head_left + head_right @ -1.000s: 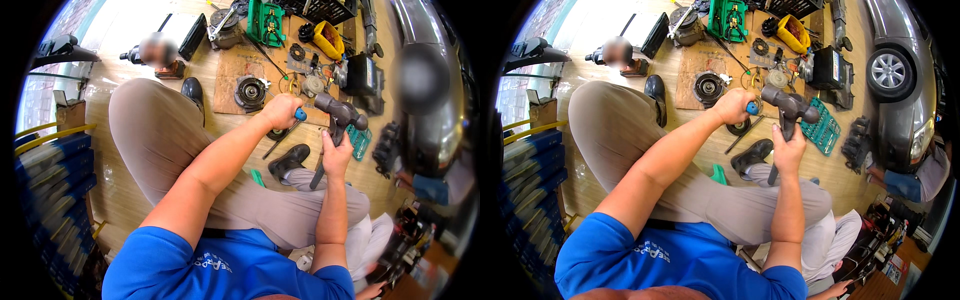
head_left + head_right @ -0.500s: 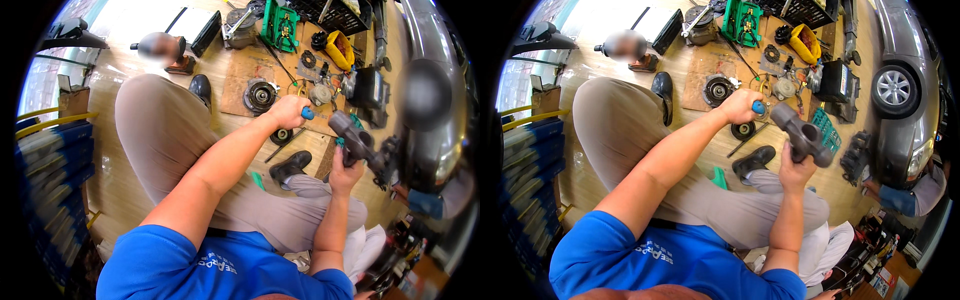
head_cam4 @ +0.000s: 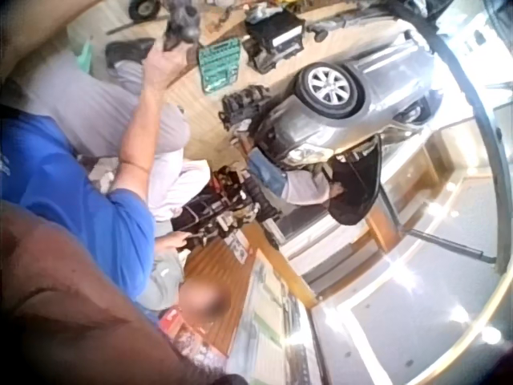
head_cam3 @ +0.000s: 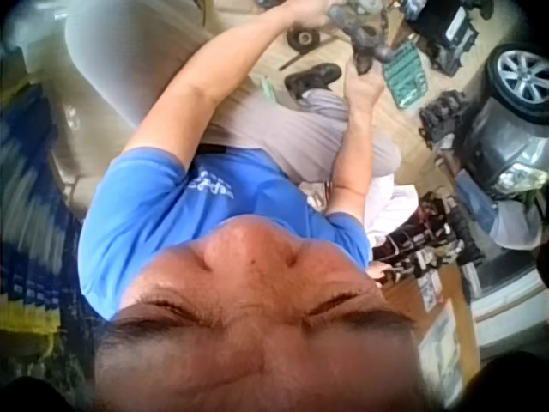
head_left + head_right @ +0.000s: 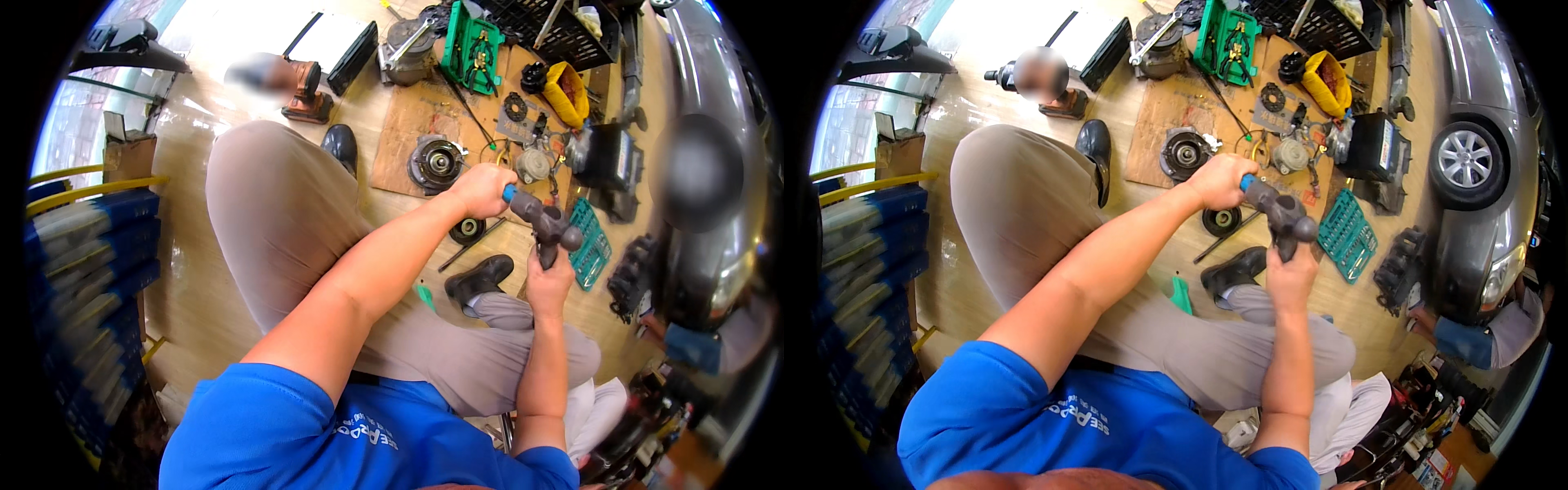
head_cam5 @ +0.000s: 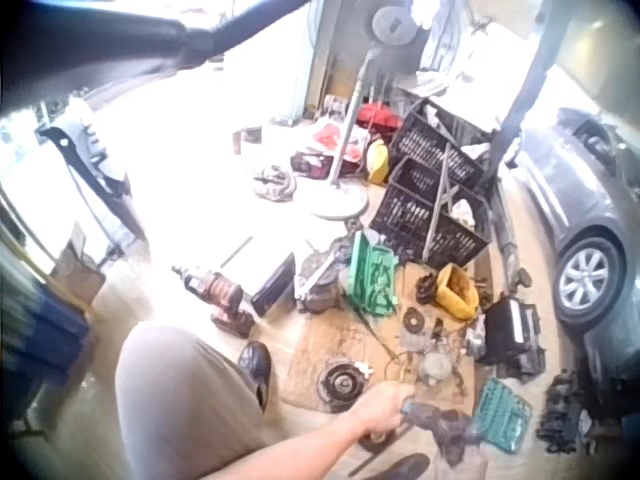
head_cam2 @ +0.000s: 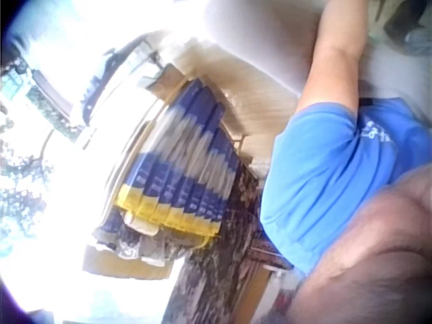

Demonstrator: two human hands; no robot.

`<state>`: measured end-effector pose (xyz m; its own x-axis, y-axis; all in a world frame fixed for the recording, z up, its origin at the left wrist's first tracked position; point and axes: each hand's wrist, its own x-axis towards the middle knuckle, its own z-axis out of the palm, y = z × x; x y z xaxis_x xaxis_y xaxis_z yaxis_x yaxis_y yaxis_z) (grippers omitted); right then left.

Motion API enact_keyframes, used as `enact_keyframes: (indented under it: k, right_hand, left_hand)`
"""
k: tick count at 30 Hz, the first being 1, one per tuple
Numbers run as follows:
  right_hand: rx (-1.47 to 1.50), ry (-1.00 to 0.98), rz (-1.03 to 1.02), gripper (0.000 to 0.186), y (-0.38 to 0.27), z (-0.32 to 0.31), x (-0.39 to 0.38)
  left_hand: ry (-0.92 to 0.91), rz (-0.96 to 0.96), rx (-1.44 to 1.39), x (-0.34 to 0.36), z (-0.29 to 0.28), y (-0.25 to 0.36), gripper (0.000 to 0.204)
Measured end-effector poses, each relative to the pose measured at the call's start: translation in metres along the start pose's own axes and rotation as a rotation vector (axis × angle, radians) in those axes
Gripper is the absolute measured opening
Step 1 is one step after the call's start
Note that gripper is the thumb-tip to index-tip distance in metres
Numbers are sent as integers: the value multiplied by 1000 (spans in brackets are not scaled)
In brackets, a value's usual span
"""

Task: The person disassembles and repairs a mechanical motor assembly by hand and using a screwdriver and a hammer while sitting on the floor.

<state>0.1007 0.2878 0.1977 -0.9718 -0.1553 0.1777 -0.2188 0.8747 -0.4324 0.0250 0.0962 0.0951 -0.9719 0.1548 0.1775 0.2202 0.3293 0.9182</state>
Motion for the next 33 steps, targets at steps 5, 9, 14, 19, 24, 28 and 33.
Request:
enact_keyframes:
  k: [5, 9, 14, 19, 24, 28, 33]
  right_hand:
    - [226, -15, 145, 26, -8, -5, 0]
    - [410, 209, 119, 21, -11, -8, -5]
    - [62, -82, 99, 29, 5, 0, -6]
    - [198, -68, 213, 30, 5, 5, -10]
    - [312, -34, 266, 26, -5, 1, -12]
    - [417, 73, 234, 17, 6, -11, -5]
    - [507, 98, 259, 14, 1, -18, 1]
  left_hand:
    - [-16, 14, 23, -4, -1, 0, 14]
    - [-17, 16, 34, -5, 3, -2, 17]
    - [-68, 84, 134, -3, -2, -8, 16]
    - [-105, 63, 173, -5, 10, -2, 16]
    - [-77, 180, 213, -13, 13, -6, 14]
    - [-101, 208, 295, -8, 12, 13, 14]
    - [-94, 175, 241, -10, 7, 15, 16]
